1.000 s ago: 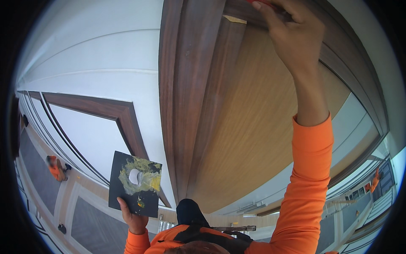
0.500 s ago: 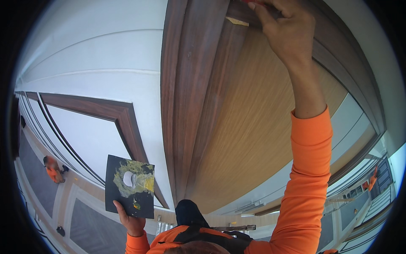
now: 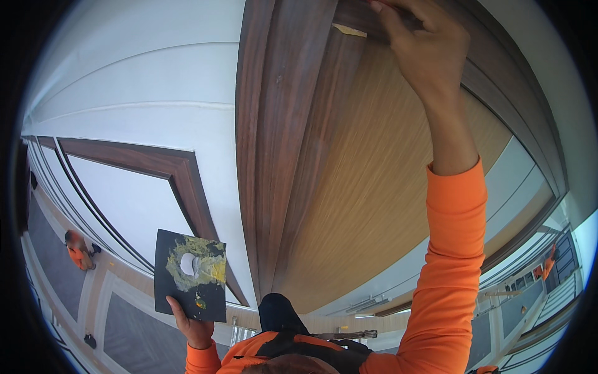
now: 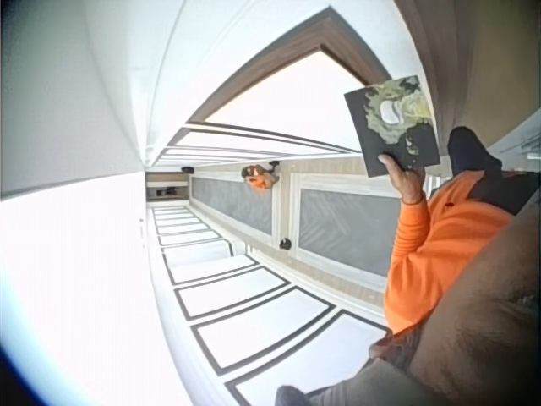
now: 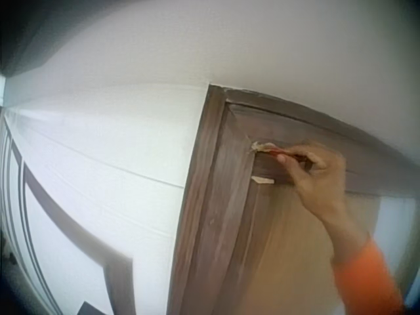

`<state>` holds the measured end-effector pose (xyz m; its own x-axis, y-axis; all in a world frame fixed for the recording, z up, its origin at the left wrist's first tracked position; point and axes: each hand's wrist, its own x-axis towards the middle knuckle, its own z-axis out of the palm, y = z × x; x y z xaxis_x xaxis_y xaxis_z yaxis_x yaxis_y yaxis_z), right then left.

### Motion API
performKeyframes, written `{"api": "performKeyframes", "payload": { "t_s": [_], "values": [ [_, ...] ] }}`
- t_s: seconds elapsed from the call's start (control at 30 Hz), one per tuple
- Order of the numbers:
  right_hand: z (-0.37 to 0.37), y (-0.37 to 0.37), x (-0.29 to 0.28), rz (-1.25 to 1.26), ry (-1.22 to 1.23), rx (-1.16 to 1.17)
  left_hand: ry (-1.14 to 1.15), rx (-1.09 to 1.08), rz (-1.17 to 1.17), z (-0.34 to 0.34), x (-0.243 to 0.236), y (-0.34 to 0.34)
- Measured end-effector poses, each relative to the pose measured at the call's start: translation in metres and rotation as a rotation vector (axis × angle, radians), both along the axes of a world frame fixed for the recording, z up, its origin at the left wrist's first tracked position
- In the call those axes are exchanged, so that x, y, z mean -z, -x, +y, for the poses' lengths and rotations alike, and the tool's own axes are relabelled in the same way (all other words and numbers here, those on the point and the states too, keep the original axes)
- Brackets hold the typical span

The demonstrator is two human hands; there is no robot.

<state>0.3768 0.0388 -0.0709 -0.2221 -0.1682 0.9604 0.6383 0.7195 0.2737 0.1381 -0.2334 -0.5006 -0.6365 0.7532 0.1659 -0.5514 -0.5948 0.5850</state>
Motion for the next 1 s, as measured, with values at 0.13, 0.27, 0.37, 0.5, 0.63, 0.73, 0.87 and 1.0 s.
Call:
{"api": "performKeyframes", "payload": {
  "t_s": [0.13,0.27,0.37,0.5,0.63,0.73,0.87,1.0],
  "values": [
    [0.002,-0.009,0.002,-0.003,-0.005,0.043,-0.008,0.007,0.007,0.001,-0.005,-0.001],
    [0.004,-0.003,0.002,-0.032,-0.011,0.026,0.004,-0.006,-0.032,0.001,-0.01,-0.004],
    [0.0,0.003,0.001,-0.021,-0.016,0.024,0.005,0.002,-0.005,0.0,-0.006,-0.002],
    [-0.001,0.008,-0.002,-0.012,-0.043,-0.085,-0.002,-0.006,0.007,0.0,-0.004,-0.002],
    [-0.002,0.007,-0.004,-0.058,-0.044,-0.048,-0.007,-0.014,0.005,0.0,-0.007,-0.003],
    [0.01,0.002,-0.006,-0.068,-0.121,-0.097,-0.007,-0.013,-0.007,0.001,-0.006,-0.005],
    [0.013,0.006,-0.005,-0.074,-0.204,-0.056,-0.013,0.009,0.004,0.0,-0.005,-0.004],
    [0.017,0.005,-0.007,-0.137,-0.358,-0.034,-0.016,0.008,0.01,0.001,-0.007,-0.004]
  ]
}}
